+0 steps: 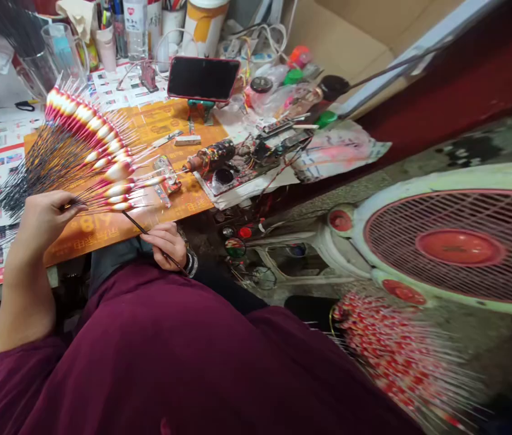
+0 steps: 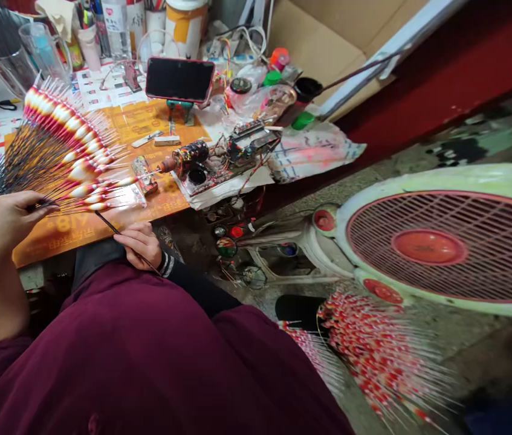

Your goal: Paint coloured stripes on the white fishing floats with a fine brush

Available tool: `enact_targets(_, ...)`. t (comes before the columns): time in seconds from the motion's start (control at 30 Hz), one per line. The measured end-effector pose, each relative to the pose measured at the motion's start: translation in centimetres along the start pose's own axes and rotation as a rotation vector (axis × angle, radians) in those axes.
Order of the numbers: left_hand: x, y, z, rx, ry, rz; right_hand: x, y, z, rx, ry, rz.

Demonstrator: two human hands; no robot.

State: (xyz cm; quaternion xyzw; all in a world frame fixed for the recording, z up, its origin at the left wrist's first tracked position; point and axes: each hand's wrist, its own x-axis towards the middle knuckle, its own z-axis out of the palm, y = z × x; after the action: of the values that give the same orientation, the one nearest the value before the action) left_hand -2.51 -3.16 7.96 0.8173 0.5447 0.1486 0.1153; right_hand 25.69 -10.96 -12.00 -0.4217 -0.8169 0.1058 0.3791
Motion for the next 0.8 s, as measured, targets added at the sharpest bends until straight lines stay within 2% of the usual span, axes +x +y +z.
enact_targets(0.13, -0.7, -0.5, -0.4, 0.046, -0.034, -0.062, 0.3, -0.2, 0.5, -0.004, -0.012, 0.017)
enact_targets(0.43, -0.8, 0.0, -0.3, 0.114, -0.037, -0.057, 0.0, 0.2, 0.9, -0.016, -0.001, 0.014)
enact_targets(0.6, 0.2, -0.5, 1.0, 0.119, -0.039, -0.04, -0.7, 0.4, 1.2, 0.007, 0.067, -0.017)
enact_targets(0.7, 1.3, -0.3, 2.2, 0.024, -0.071, -0.02, -1.1, 0.5, 1.3, 0.037, 0.118, -0.044)
enact_targets(0.8, 2.6, 0.2, 3.4, -0.089, -0.091, 0.0, -1.3, 0.4, 1.1, 0.062, 0.237, -0.088)
